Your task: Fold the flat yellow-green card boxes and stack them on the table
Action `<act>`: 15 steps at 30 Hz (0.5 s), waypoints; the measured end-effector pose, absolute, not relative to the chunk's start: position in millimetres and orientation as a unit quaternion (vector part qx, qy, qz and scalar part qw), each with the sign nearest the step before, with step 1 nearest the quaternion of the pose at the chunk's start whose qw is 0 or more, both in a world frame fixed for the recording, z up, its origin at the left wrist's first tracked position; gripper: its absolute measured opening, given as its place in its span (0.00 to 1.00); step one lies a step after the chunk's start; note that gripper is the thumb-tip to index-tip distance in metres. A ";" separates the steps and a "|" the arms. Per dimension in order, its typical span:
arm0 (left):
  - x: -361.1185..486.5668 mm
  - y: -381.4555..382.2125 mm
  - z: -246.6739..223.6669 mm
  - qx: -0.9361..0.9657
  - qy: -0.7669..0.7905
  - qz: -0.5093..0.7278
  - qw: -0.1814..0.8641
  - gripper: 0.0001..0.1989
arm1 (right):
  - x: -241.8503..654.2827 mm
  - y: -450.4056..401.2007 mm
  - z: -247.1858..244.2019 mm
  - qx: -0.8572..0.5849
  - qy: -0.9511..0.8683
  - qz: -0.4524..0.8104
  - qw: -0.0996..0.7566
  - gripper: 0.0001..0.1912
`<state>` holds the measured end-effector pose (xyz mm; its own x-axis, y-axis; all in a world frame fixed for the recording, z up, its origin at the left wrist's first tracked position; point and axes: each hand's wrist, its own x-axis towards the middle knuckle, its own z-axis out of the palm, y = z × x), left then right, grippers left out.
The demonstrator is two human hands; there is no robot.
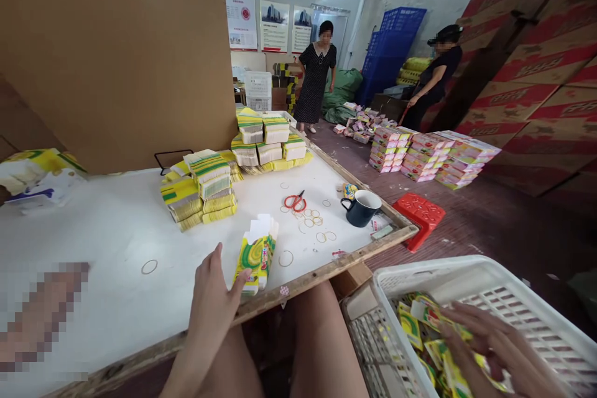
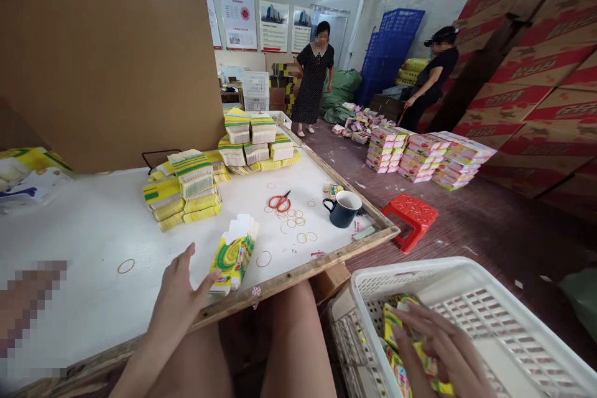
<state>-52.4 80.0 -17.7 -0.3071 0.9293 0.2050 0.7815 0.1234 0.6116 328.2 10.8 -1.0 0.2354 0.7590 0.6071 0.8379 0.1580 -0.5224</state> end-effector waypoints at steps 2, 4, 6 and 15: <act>-59.9 91.0 -30.6 0.583 0.744 0.295 0.139 0.32 | 312.2 12.0 -5.4 -0.621 -0.658 0.014 0.426 0.10; -58.6 94.4 -41.3 0.590 0.735 0.290 0.167 0.21 | 286.2 14.3 -9.6 -0.605 -0.665 0.070 0.432 0.09; -55.0 92.8 -47.5 0.586 0.734 0.291 0.182 0.14 | 258.3 16.8 -12.6 -0.596 -0.656 0.116 0.448 0.08; -54.4 84.9 -52.2 0.555 0.745 0.321 0.184 0.07 | 180.0 22.1 -13.7 -0.529 -0.675 0.272 0.436 0.09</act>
<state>-54.4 84.9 -52.2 -0.3162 0.9452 0.0818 0.7086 0.1780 0.6828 180.0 22.1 -13.7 -0.0601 0.9518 0.3009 0.4766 0.2922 -0.8291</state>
